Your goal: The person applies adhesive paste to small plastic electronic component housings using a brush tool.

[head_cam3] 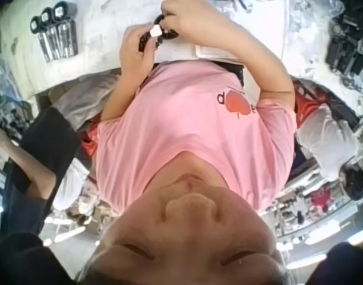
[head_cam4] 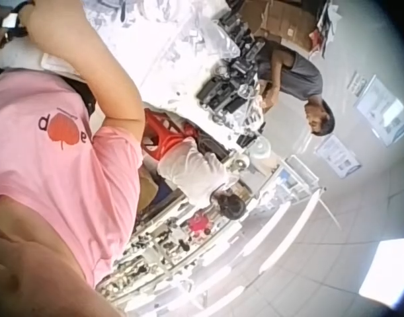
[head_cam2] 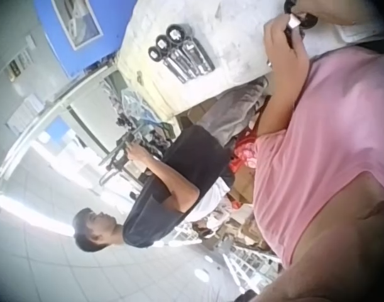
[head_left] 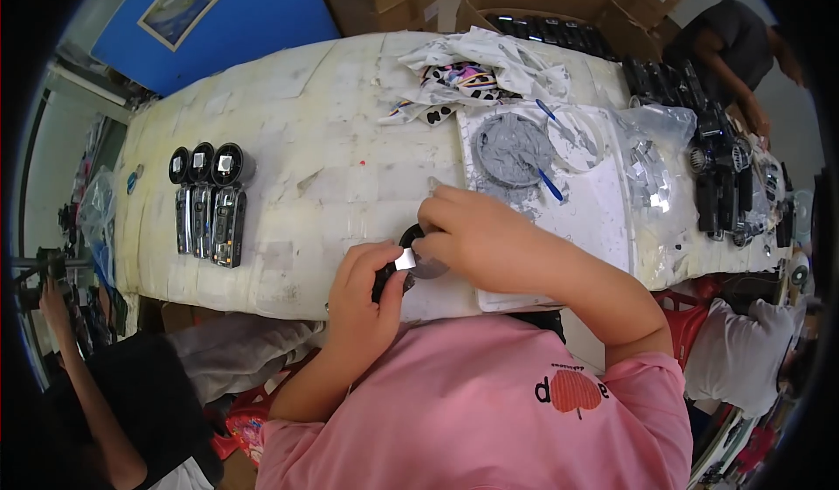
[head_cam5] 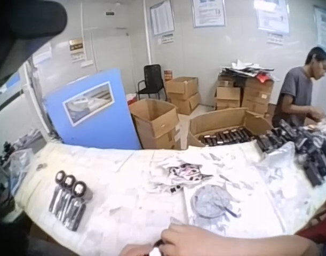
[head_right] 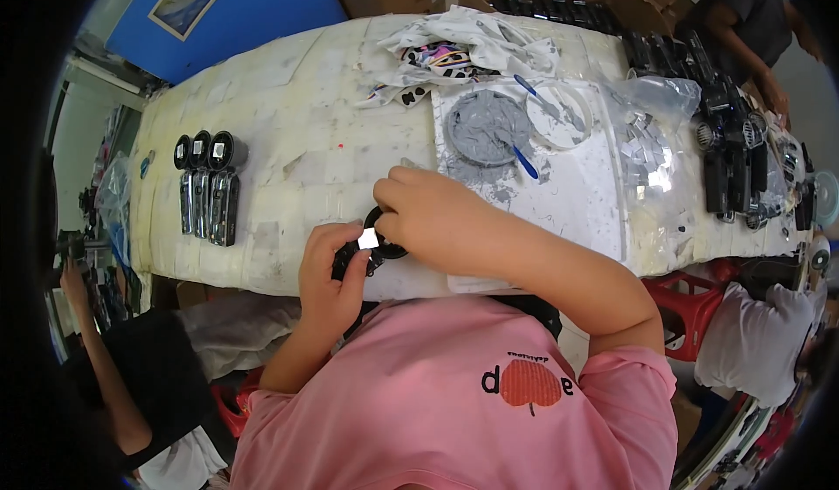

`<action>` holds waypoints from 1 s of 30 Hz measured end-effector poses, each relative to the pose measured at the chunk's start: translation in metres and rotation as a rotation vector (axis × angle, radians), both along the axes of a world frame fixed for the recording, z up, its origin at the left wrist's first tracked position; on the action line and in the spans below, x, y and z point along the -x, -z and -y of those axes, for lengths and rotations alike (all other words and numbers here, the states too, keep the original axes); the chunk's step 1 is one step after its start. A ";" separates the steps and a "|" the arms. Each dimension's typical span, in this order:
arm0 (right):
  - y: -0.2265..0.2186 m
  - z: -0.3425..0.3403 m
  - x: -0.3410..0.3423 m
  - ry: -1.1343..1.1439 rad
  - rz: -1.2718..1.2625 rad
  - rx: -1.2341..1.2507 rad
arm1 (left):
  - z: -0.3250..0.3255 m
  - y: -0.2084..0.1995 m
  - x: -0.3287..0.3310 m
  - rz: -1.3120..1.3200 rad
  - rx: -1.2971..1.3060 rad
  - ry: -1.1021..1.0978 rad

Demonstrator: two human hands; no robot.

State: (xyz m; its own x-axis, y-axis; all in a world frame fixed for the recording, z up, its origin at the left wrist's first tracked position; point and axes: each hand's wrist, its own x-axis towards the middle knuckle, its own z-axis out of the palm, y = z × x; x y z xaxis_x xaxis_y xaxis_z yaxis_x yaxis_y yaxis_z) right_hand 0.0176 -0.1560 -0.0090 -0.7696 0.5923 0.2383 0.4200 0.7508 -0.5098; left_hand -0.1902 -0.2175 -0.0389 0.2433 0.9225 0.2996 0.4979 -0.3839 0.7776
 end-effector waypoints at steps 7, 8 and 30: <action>0.006 0.034 -0.022 0.218 -0.011 -0.168 | -0.002 0.001 -0.003 -0.040 -0.091 0.016; 0.007 0.036 -0.032 0.300 -0.065 -0.194 | -0.004 0.001 -0.003 -0.039 -0.093 0.018; 0.006 0.026 -0.100 0.886 -0.251 0.128 | -0.020 0.008 -0.016 -0.013 -0.087 0.022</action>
State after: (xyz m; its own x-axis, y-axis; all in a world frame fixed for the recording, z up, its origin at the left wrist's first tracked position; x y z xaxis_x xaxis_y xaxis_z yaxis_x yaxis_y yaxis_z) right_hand 0.1176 -0.1819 -0.0149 0.0415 0.9725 0.2290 0.6798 0.1405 -0.7198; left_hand -0.1740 -0.1978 -0.0471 0.2674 0.8877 0.3749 0.4984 -0.4604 0.7346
